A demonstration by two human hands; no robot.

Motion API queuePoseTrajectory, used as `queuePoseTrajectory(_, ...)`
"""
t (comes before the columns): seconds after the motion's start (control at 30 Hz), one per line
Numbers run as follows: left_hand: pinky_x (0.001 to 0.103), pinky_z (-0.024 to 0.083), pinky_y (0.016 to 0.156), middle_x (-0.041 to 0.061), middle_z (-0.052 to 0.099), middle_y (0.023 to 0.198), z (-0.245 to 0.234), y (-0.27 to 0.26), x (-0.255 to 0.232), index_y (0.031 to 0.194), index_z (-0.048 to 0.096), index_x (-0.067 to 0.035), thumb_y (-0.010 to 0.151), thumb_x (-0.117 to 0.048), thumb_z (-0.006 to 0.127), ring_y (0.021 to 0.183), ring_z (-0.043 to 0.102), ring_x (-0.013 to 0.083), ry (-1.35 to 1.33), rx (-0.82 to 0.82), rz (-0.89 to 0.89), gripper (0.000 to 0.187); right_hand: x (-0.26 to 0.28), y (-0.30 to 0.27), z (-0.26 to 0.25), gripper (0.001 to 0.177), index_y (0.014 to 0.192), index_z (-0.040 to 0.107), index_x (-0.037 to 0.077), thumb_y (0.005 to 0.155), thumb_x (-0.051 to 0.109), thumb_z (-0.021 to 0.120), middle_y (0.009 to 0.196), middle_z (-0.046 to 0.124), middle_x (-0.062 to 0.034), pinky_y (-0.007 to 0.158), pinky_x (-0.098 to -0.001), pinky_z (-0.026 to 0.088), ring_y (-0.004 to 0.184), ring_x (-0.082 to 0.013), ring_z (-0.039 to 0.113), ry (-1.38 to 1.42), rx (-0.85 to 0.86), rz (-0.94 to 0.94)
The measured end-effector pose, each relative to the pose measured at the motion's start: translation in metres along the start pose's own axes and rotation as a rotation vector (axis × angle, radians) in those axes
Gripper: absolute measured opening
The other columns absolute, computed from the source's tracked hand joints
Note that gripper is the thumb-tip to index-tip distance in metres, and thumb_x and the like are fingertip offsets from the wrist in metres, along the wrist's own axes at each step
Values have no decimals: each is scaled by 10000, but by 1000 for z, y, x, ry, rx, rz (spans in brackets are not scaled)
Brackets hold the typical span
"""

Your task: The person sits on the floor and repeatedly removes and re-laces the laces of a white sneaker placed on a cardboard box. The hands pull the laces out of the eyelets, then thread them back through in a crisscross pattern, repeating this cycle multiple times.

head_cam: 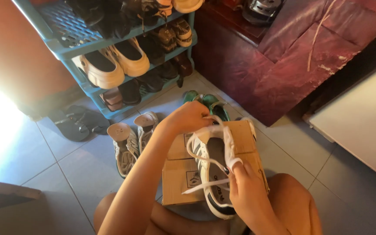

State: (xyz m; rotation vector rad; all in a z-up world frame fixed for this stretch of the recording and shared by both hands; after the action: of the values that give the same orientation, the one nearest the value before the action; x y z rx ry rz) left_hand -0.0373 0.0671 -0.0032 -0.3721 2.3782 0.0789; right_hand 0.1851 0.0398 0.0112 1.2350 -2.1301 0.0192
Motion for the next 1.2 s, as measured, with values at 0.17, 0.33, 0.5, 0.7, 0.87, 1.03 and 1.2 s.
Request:
queuePoseTrajectory(0.17, 424, 571, 731, 144, 760, 858, -8, -12, -7, 979, 760, -88, 818, -380, 699, 819, 743, 317, -85, -54, -54, 339, -12, -5, 39, 202, 1092, 619, 1, 915, 37, 529, 1011, 650, -218, 717, -489, 550, 822, -407, 676, -282, 376, 77)
queuePoseTrajectory(0.33, 461, 555, 803, 145, 759, 1008, -19, -54, -24, 1183, 665, -134, 845, -499, 692, 930, 714, 358, -78, -245, -156, 498, 19, 0, 41, 199, 917, 655, 27, 886, 223, 645, 953, 653, -175, 770, -463, 537, 857, -362, 666, -280, 718, 1)
queuePoseTrajectory(0.5, 529, 509, 834, 192, 681, 1066, -12, -136, -24, 1112, 598, -10, 954, -422, 621, 1027, 633, 409, 56, -438, -153, 441, 30, 13, 1, 135, 903, 703, 102, 922, 218, 637, 930, 682, -102, 744, -453, 530, 830, -328, 683, -164, 562, 63)
queuePoseTrajectory(0.7, 483, 542, 772, 141, 739, 1018, 81, -181, -17, 1094, 641, -87, 885, -382, 749, 1005, 663, 386, -105, 93, -47, 378, 15, 27, -10, 197, 961, 635, 71, 816, 180, 711, 932, 691, -88, 706, -417, 551, 820, -303, 705, 24, 311, 134)
queuePoseTrajectory(0.87, 477, 574, 757, 163, 752, 866, 94, -187, 9, 1013, 681, -122, 933, -233, 638, 856, 721, 397, -168, 64, -265, 143, -33, 25, -22, 456, 1192, 566, 50, 812, 248, 723, 1100, 660, -162, 697, -458, 550, 878, -345, 692, -63, 202, 311)
queuePoseTrajectory(1.03, 504, 551, 766, 202, 720, 897, 98, -179, 3, 1167, 587, -135, 844, -135, 657, 879, 700, 428, -215, 64, -278, 330, -62, 3, 22, 318, 1015, 629, 31, 923, 336, 621, 881, 715, -245, 722, -506, 541, 807, -429, 691, -38, 411, 385)
queuePoseTrajectory(1.2, 441, 591, 749, 130, 759, 883, 78, -176, 1, 1041, 686, -143, 903, -190, 670, 868, 761, 347, -88, -130, -457, 147, -80, -15, 37, 321, 857, 614, -2, 969, 296, 570, 749, 696, -261, 686, -527, 531, 735, -453, 681, 55, 341, 425)
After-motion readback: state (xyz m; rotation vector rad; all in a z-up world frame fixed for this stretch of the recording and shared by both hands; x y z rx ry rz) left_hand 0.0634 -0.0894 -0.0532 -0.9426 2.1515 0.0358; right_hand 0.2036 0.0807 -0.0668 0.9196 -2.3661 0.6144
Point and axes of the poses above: each hand's wrist, its own y-axis towards the middle knuckle, its own z-axis out of the palm, x = y × z, the point moved 10 cm from there along y, towards the middle knuckle
